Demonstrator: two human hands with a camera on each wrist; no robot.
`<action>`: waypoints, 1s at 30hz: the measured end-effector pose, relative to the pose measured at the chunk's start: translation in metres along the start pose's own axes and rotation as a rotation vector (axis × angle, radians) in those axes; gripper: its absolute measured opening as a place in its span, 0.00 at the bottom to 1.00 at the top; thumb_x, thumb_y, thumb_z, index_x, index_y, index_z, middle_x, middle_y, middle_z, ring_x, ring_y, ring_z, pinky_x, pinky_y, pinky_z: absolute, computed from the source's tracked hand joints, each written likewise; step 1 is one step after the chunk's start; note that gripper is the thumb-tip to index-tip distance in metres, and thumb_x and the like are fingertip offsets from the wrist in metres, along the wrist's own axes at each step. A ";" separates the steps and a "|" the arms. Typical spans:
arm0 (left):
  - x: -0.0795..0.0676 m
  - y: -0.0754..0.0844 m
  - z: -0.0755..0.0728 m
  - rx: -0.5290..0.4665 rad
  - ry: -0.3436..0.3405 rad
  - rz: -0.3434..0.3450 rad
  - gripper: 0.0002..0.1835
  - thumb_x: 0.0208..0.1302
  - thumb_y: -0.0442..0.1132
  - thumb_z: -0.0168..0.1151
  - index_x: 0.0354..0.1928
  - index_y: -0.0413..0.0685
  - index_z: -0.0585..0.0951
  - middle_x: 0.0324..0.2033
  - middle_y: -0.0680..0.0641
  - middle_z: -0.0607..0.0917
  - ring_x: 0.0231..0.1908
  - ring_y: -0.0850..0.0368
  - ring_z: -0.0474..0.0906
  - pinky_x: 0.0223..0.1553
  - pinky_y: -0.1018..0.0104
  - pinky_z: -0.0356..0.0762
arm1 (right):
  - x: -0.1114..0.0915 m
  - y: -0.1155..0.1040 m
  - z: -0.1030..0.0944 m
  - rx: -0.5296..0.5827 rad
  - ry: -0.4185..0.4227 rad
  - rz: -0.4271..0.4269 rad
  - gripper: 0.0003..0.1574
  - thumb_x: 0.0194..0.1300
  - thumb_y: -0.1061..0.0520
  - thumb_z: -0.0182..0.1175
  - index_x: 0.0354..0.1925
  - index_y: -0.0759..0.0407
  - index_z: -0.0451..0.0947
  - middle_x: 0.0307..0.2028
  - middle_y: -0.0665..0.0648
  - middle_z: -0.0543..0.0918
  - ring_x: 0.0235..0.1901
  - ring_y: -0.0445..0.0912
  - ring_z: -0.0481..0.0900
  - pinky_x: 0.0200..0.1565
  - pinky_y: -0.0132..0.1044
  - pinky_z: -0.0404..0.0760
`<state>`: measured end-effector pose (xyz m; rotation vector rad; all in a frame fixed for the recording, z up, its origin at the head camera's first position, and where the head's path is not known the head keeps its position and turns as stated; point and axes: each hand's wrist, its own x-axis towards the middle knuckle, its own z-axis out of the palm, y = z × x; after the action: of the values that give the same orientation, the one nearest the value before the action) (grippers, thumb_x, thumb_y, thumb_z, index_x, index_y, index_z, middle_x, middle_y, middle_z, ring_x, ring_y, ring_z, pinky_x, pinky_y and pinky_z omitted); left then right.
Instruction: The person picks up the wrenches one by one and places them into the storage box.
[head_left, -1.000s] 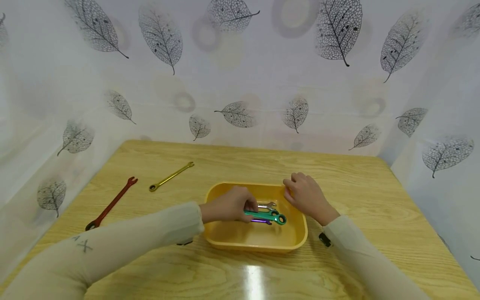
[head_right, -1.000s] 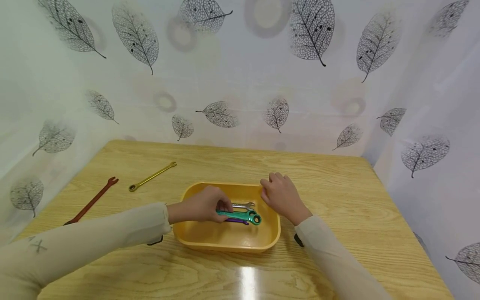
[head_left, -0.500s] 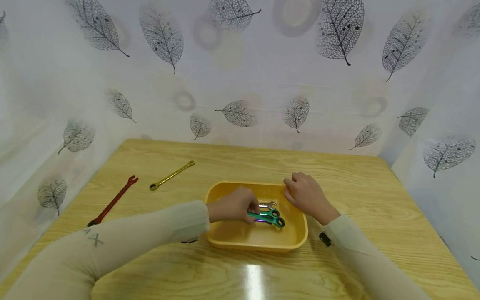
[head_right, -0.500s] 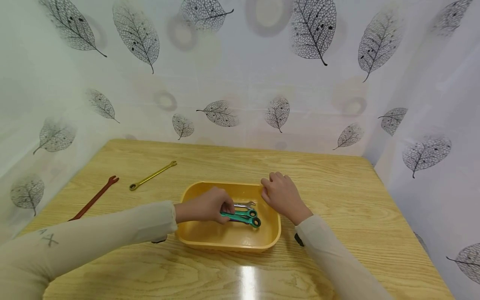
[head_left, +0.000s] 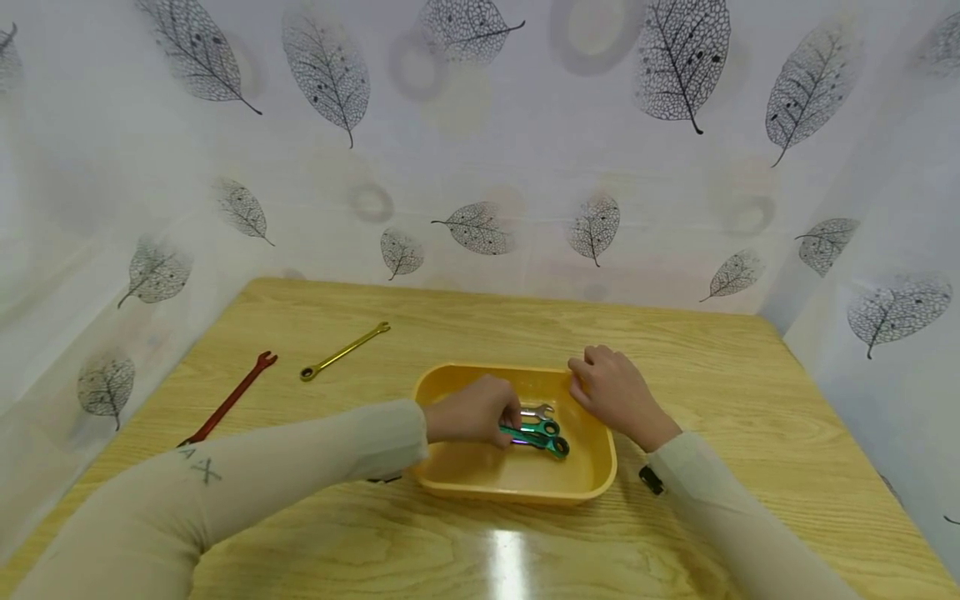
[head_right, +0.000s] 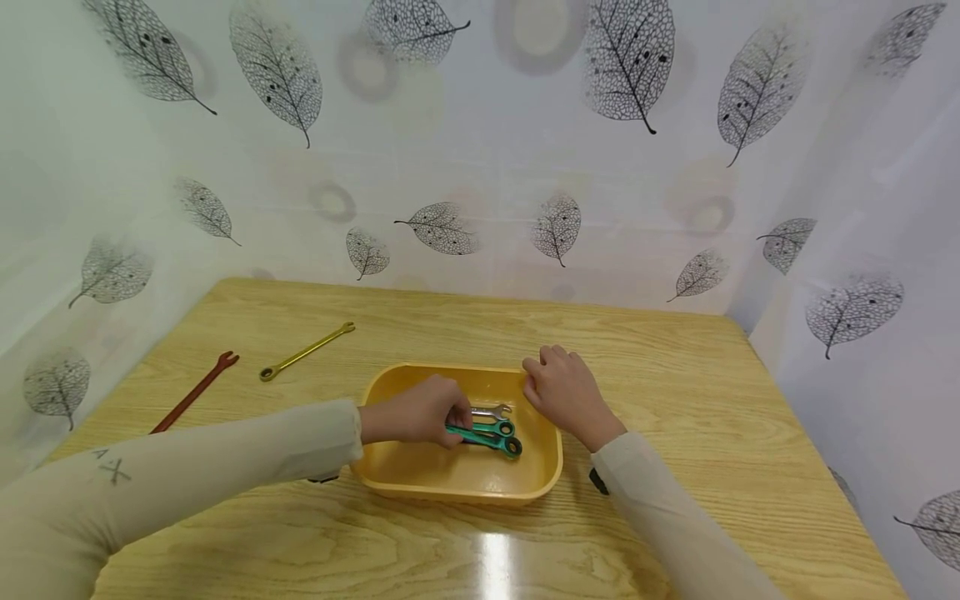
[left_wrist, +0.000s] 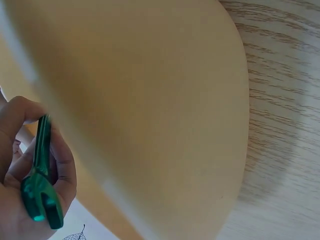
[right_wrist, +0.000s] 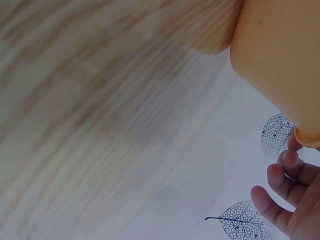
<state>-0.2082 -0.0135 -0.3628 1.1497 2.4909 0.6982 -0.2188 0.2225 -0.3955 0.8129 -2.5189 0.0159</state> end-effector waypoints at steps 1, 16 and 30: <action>0.000 0.001 0.000 -0.001 -0.002 0.000 0.05 0.45 0.31 0.71 0.27 0.42 0.85 0.25 0.51 0.84 0.25 0.67 0.72 0.31 0.77 0.73 | 0.000 0.000 0.000 0.000 -0.002 0.001 0.06 0.59 0.60 0.57 0.25 0.57 0.72 0.18 0.52 0.62 0.19 0.43 0.55 0.24 0.33 0.54; 0.002 0.003 0.000 0.039 -0.037 0.025 0.04 0.45 0.30 0.70 0.24 0.43 0.84 0.23 0.50 0.84 0.22 0.68 0.70 0.27 0.78 0.70 | 0.000 -0.001 -0.001 -0.006 -0.004 -0.007 0.06 0.59 0.60 0.57 0.26 0.57 0.73 0.18 0.53 0.63 0.19 0.43 0.55 0.24 0.33 0.55; 0.011 0.005 -0.005 0.107 -0.164 -0.028 0.06 0.44 0.31 0.73 0.24 0.44 0.83 0.25 0.51 0.85 0.25 0.66 0.75 0.29 0.76 0.75 | 0.000 -0.001 0.000 0.005 0.004 -0.005 0.06 0.58 0.60 0.57 0.25 0.57 0.72 0.18 0.52 0.62 0.19 0.43 0.55 0.24 0.33 0.56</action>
<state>-0.2146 -0.0037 -0.3568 1.1570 2.4253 0.4476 -0.2188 0.2219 -0.3957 0.8198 -2.5140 0.0225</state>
